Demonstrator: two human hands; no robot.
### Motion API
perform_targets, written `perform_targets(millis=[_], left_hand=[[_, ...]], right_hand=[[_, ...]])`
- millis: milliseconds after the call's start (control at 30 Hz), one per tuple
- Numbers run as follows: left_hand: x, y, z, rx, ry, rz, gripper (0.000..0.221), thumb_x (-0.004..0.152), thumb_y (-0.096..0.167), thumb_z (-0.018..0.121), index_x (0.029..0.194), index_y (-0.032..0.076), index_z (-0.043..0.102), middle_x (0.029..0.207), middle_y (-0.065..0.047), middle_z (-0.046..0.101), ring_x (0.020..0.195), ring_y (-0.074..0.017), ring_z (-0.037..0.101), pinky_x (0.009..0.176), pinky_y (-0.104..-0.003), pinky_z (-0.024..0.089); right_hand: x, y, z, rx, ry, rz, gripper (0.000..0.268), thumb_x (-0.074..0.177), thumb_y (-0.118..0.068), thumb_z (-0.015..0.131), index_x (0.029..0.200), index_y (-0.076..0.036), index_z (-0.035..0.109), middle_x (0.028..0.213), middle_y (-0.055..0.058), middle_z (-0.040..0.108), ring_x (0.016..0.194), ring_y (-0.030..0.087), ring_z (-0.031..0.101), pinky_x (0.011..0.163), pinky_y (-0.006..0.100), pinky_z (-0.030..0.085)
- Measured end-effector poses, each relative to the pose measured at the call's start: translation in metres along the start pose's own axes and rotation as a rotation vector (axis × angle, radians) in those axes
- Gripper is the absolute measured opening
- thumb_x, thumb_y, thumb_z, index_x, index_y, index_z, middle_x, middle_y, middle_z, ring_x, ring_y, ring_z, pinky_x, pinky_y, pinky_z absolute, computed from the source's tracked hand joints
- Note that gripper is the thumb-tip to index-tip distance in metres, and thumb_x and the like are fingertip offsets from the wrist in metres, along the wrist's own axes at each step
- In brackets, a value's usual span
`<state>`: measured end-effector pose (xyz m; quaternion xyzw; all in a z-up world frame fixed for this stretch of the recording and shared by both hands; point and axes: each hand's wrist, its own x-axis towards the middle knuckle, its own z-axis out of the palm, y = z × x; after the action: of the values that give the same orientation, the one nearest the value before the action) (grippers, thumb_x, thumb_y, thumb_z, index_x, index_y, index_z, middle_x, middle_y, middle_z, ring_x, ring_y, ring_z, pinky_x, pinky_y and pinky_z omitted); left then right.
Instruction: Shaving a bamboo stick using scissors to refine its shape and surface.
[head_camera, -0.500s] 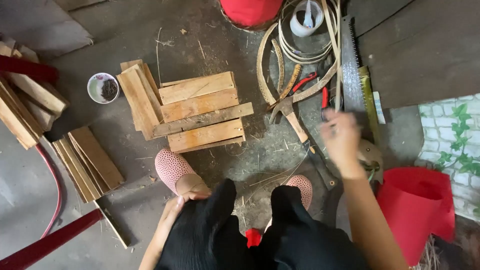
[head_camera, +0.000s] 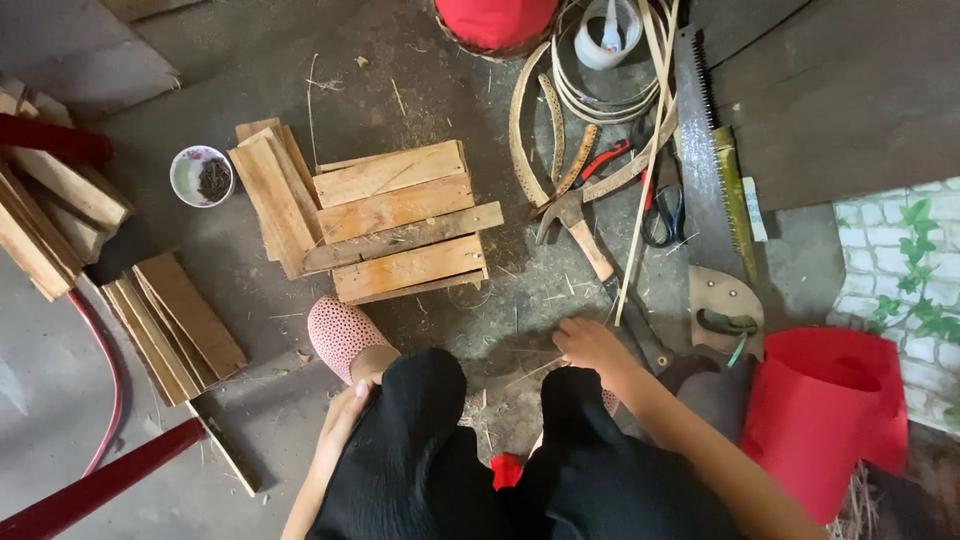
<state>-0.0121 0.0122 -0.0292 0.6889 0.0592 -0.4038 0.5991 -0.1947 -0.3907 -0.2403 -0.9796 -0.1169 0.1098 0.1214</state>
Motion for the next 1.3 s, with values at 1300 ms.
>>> perform_targets(millis=[1300], left_hand=[[0.009, 0.002, 0.003, -0.052, -0.041, 0.027, 0.049, 0.101, 0.028, 0.042, 0.115, -0.007, 0.074, 0.120, -0.013, 0.078, 0.112, -0.0226, 0.066, 0.102, -0.033, 0.042]], right_hand=[[0.174, 0.061, -0.199, 0.343, 0.214, 0.764, 0.035, 0.093, -0.006, 0.065, 0.128, -0.008, 0.063, 0.133, 0.017, 0.052, 0.093, 0.024, 0.061, 0.088, 0.040, 0.056]])
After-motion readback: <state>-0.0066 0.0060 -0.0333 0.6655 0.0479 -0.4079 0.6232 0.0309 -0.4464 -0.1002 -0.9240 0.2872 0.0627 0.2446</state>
